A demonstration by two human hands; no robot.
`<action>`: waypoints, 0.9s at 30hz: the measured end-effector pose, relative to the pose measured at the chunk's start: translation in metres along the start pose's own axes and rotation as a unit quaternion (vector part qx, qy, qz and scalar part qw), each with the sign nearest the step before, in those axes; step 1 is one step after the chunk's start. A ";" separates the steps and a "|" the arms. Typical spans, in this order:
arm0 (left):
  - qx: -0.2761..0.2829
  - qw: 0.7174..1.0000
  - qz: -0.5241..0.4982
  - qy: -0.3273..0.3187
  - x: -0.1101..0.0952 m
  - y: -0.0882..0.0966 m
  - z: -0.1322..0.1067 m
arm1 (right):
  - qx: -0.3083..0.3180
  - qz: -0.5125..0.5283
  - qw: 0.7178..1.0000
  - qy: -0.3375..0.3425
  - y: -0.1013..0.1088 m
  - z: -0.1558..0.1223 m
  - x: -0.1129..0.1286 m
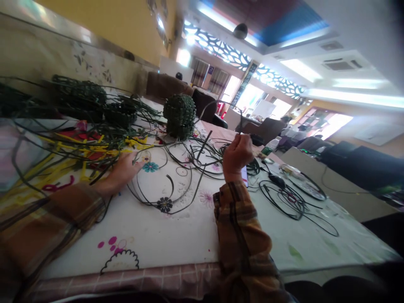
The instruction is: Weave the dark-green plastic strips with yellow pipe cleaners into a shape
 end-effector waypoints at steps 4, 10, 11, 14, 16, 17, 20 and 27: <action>-0.051 0.982 0.115 -0.138 -0.027 0.003 -0.002 | -0.081 0.018 0.995 0.051 0.036 0.019 0.017; -0.113 0.966 0.062 -0.225 -0.069 0.021 -0.018 | -0.118 0.083 0.987 0.065 0.071 0.029 0.043; -0.123 0.966 0.036 -0.224 -0.073 0.025 -0.020 | -0.110 0.107 0.986 0.059 0.073 0.027 0.051; -0.130 0.969 -0.056 -0.202 -0.079 0.032 -0.023 | 0.012 0.216 0.976 0.018 0.063 0.010 0.079; -0.098 0.970 -0.130 -0.180 -0.079 0.031 -0.023 | 0.214 0.301 0.929 -0.016 0.040 -0.024 0.107; -0.078 0.968 -0.171 -0.166 -0.078 0.029 -0.023 | 0.317 0.329 0.889 -0.035 0.031 -0.047 0.121; -0.041 0.954 -0.273 -0.118 -0.076 0.028 -0.021 | 0.537 0.340 0.770 -0.059 0.021 -0.120 0.155; -0.110 0.971 -0.207 0.043 -0.073 0.039 -0.019 | 0.683 0.383 0.621 -0.041 0.040 -0.166 0.180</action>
Point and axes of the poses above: each hand's wrist, its own z-axis towards the middle knuckle, its own y-axis out of the back of the hand, x = y × z, the point moved 7 cm from there along z, towards the middle knuckle, and after that the axes turned 11 degrees about -x, right-handed, at the moved point
